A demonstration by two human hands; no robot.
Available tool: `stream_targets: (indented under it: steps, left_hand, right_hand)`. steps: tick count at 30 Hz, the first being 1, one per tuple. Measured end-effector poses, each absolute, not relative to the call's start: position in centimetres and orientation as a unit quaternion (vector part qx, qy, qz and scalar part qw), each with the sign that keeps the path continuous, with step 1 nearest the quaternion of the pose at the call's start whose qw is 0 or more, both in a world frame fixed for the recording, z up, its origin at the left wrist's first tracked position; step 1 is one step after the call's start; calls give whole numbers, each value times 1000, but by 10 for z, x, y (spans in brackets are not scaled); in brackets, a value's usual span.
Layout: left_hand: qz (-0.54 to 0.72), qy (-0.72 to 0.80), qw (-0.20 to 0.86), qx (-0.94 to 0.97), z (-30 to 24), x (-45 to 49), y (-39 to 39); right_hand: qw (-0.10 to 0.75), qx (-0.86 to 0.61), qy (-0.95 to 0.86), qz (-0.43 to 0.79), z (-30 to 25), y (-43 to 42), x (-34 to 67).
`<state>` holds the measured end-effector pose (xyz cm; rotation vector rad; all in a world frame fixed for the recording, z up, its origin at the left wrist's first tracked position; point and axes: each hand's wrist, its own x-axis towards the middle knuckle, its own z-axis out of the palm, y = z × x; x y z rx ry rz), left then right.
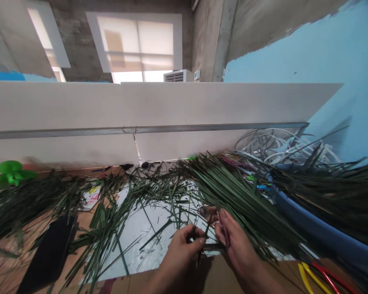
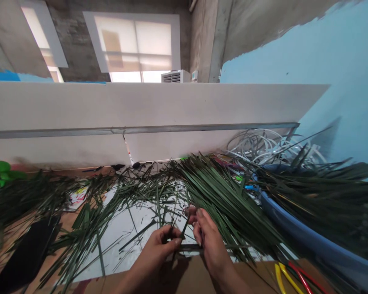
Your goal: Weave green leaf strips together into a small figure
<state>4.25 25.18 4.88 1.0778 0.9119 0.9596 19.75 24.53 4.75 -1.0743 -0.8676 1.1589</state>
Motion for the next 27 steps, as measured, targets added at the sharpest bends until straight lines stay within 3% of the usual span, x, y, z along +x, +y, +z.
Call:
stream_targets:
  steps: [7,15,27]
  left_hand:
    - [474,444,572,501,42,31,269]
    - [426,434,638,472,45,26,272]
    - [391,430,657,480,45,26,273]
  right_hand:
    - [545,-480,-408,554,48,250,209]
    - [509,-462,-426,588,42,252,205]
    - [528,-466,-459,542,39,254,206]
